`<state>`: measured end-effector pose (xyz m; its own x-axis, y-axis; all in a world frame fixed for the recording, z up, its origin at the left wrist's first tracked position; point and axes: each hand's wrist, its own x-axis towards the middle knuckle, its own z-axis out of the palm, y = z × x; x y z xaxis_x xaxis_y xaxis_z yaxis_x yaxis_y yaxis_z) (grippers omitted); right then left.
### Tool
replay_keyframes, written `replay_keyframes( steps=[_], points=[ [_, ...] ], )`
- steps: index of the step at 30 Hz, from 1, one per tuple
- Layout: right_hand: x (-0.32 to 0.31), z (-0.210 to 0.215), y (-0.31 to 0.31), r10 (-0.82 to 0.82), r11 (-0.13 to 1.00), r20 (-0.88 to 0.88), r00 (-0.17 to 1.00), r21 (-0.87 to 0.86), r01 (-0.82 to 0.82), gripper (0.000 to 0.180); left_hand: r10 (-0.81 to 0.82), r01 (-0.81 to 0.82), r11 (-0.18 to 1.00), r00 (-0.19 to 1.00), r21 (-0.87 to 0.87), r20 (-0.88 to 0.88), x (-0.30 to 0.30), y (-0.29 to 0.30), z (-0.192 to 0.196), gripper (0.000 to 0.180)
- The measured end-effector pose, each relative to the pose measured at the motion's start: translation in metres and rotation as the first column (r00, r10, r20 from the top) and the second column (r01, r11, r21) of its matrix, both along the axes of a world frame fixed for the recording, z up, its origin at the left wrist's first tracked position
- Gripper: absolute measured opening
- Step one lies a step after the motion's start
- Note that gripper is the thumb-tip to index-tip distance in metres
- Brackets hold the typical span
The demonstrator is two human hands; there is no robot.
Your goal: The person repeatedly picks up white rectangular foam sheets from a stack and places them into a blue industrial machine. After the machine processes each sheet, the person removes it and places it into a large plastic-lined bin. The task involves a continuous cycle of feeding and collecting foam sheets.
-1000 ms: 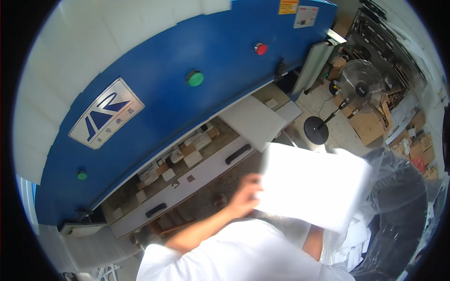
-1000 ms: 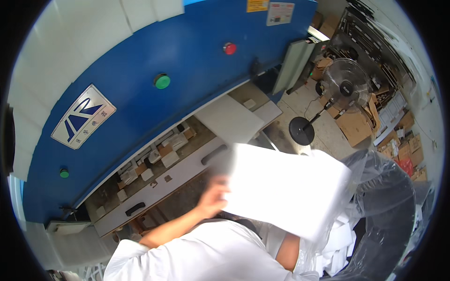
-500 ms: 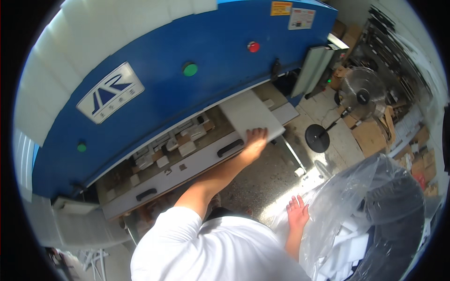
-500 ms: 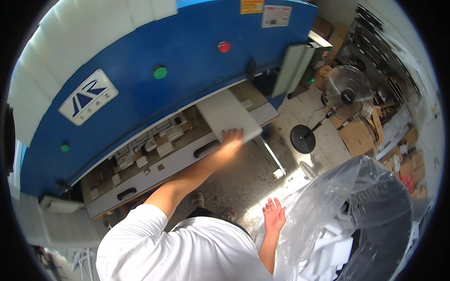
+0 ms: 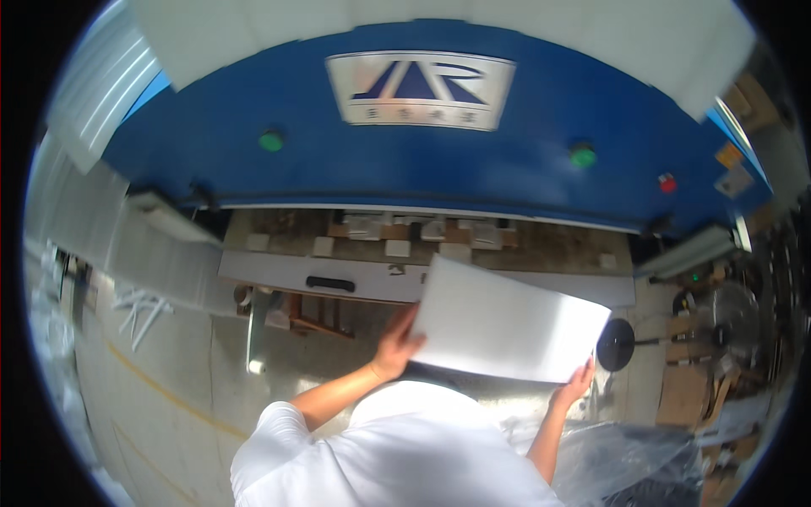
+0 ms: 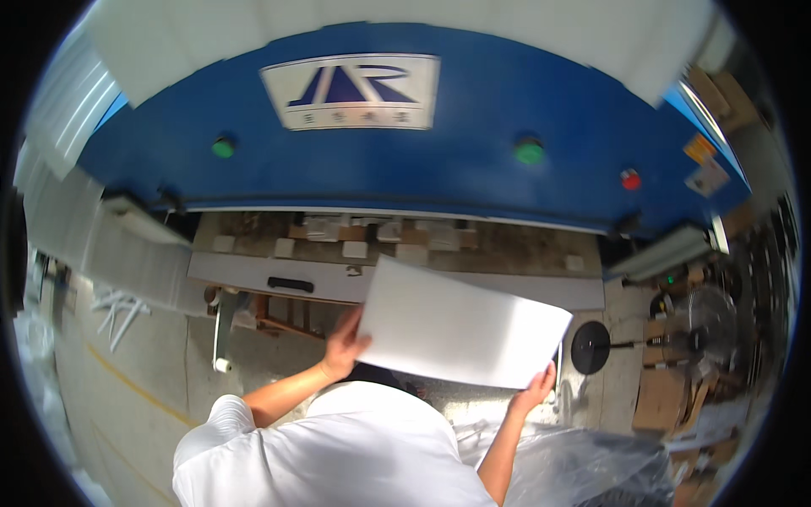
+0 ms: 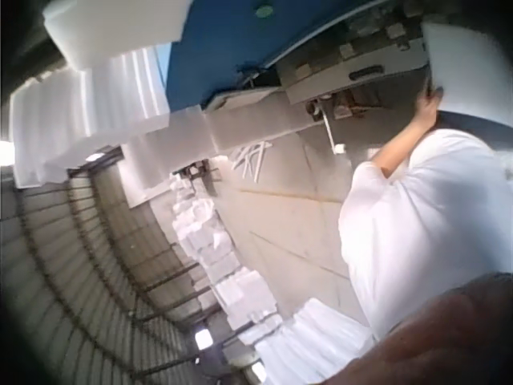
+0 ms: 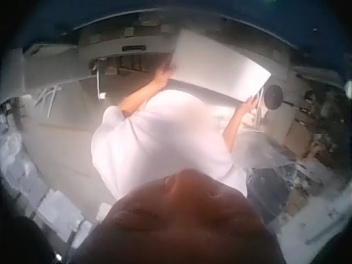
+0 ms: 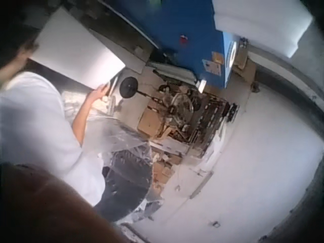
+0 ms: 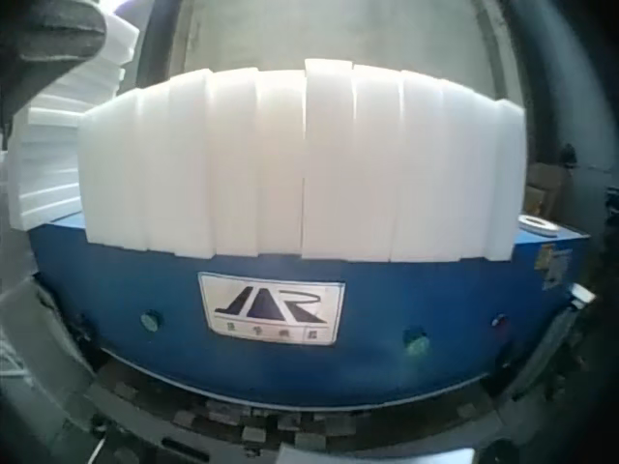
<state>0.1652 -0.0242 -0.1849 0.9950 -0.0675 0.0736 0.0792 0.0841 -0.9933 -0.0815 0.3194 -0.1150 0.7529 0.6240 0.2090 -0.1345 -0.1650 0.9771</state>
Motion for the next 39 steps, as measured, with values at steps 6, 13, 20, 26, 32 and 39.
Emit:
replay_keyframes(
  steps=[6, 13, 20, 26, 32, 39],
  points=[
    [0.016, 0.02, 0.182, 0.438, 0.863, 0.19, 0.879, -0.362, -0.351, 0.052, 0.49, -0.481, 0.861, 0.872, 0.165, -0.016, -0.006, 0.161, -0.048, 0.039],
    [0.093, 0.008, 0.334, 0.706, 0.695, 0.262, 0.659, -0.437, -0.571, 0.061, 0.645, -0.54, 0.701, 0.759, 0.465, -0.092, 0.054, 0.325, -0.103, 0.027],
    [0.164, -0.057, 0.338, 0.687, 0.394, 0.0, 0.727, -0.84, -0.372, 0.034, 0.47, -0.364, 0.744, 0.881, 0.56, -0.051, 0.087, 0.353, -0.112, 0.023],
    [0.148, -0.026, 0.351, 0.727, 0.294, -0.098, 0.679, -0.85, -0.437, 0.043, 0.59, -0.31, 0.576, 0.798, 0.756, -0.122, 0.079, 0.347, -0.118, 0.023],
    [0.121, 0.004, 0.328, 0.475, 0.758, 0.303, 0.826, -0.617, -0.21, 0.058, 0.626, -0.615, 0.663, 0.768, 0.427, 0.135, 0.07, 0.293, -0.085, 0.03],
    [0.117, 0.184, 0.321, 0.142, 0.877, 0.748, 0.648, -0.398, 0.268, 0.087, 0.456, -0.558, -0.029, 0.731, 0.829, 0.508, 0.04, 0.276, 0.122, 0.063]
  ],
)
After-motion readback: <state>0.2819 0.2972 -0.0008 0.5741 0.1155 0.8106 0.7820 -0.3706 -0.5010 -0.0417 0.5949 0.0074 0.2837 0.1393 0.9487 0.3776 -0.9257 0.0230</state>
